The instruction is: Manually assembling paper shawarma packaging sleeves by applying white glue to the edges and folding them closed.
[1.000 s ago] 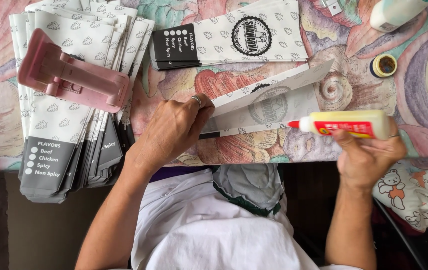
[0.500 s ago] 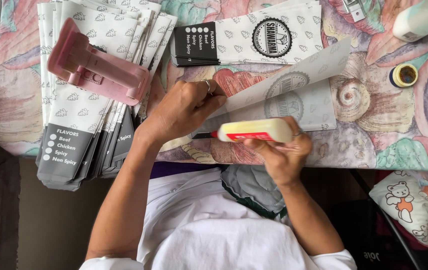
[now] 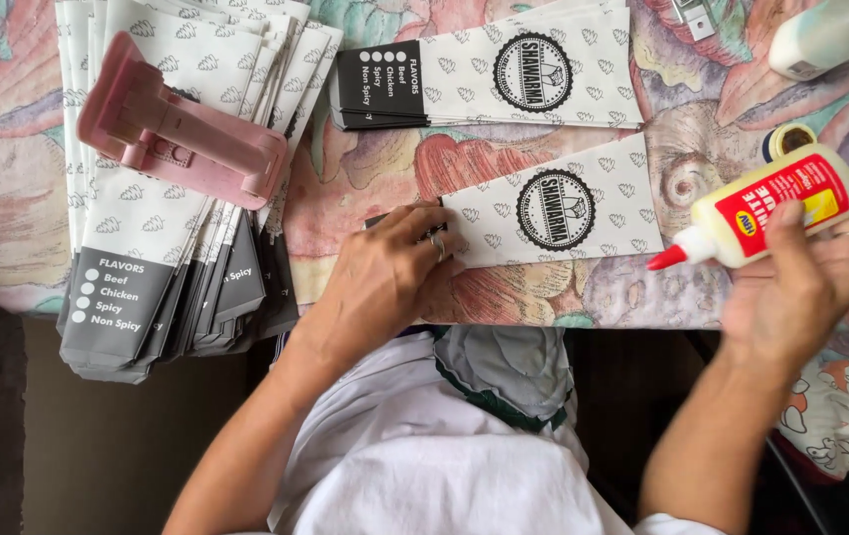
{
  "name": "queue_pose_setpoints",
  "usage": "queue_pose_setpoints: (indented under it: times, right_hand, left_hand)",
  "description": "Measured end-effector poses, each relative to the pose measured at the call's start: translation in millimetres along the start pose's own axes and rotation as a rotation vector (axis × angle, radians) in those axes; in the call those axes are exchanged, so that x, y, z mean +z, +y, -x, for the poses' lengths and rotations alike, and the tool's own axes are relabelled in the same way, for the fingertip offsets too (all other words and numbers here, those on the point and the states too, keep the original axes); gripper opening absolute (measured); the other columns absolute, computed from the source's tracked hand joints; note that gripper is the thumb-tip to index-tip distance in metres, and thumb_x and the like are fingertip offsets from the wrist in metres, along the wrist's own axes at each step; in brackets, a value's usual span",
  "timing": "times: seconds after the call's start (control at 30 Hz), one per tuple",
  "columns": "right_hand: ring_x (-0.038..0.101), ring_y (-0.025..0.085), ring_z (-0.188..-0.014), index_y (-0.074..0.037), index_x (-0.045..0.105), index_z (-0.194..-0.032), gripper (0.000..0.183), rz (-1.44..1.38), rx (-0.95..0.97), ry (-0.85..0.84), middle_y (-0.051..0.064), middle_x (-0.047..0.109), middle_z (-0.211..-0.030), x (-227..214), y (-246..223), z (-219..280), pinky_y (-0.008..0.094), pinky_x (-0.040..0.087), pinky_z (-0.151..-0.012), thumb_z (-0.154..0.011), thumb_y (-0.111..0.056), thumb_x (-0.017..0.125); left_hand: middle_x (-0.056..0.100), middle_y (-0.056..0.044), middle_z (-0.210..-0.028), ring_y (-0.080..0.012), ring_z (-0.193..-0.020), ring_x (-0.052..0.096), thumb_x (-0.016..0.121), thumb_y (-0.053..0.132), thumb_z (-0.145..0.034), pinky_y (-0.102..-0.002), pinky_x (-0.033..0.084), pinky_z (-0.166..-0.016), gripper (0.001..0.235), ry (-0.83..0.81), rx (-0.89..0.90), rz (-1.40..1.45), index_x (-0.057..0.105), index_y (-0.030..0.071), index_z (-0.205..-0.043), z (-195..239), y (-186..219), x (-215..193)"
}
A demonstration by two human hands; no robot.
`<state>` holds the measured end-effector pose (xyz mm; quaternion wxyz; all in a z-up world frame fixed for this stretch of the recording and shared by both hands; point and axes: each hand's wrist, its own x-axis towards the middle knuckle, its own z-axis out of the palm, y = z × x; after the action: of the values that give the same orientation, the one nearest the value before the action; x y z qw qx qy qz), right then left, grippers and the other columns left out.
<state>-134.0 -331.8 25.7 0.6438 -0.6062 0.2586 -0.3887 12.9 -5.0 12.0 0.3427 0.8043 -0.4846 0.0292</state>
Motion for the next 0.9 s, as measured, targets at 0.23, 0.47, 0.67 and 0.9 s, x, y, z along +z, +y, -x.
queue_pose_setpoints:
  times: [0.23,0.47,0.67,0.9]
  right_hand:
    - [0.068,0.021,-0.103,0.005,0.044,-0.160,0.054,0.798,-0.033,-0.234,0.019,0.071,-0.119,-31,-4,-26,0.035,0.059,-0.076,-0.114,-0.002,0.071]
    - [0.071,0.042,-0.099,0.013,0.076,-0.096,0.009,0.906,-1.006,-0.665,0.027,0.074,-0.105,26,-19,21,0.050,0.058,-0.091,-0.102,0.019,0.074]
    - [0.074,0.043,-0.099,0.010,0.075,-0.092,0.011,0.781,-1.058,-0.807,0.024,0.076,-0.101,45,-3,35,0.049,0.063,-0.087,-0.088,0.020,0.074]
    - [0.075,0.043,-0.100,0.005,0.078,-0.090,0.013,0.791,-1.008,-0.734,0.020,0.078,-0.100,42,2,40,0.050,0.062,-0.086,-0.087,0.017,0.073]
  left_hand:
    - [0.059,-0.025,-0.122,-0.0466,-0.121,0.053,0.065,0.005,-0.102,-0.051,0.055,-0.097,0.017,0.090,0.144,0.037,0.066,-0.010,-0.109,4,5,0]
    - [0.066,-0.020,-0.125,-0.0412,-0.119,0.060,0.067,-0.007,-0.095,-0.051,0.047,-0.094,0.015,0.082,0.186,-0.069,0.070,-0.006,-0.109,16,-6,10]
    - [0.070,-0.017,-0.116,-0.0379,-0.114,0.065,0.063,-0.003,-0.096,-0.046,0.053,-0.090,0.013,0.142,0.178,-0.116,0.073,-0.001,-0.104,16,-6,13]
    - [0.074,-0.012,-0.102,-0.0335,-0.107,0.070,0.063,0.004,-0.098,-0.043,0.056,-0.088,0.015,0.235,0.172,-0.150,0.077,0.006,-0.094,16,-7,20]
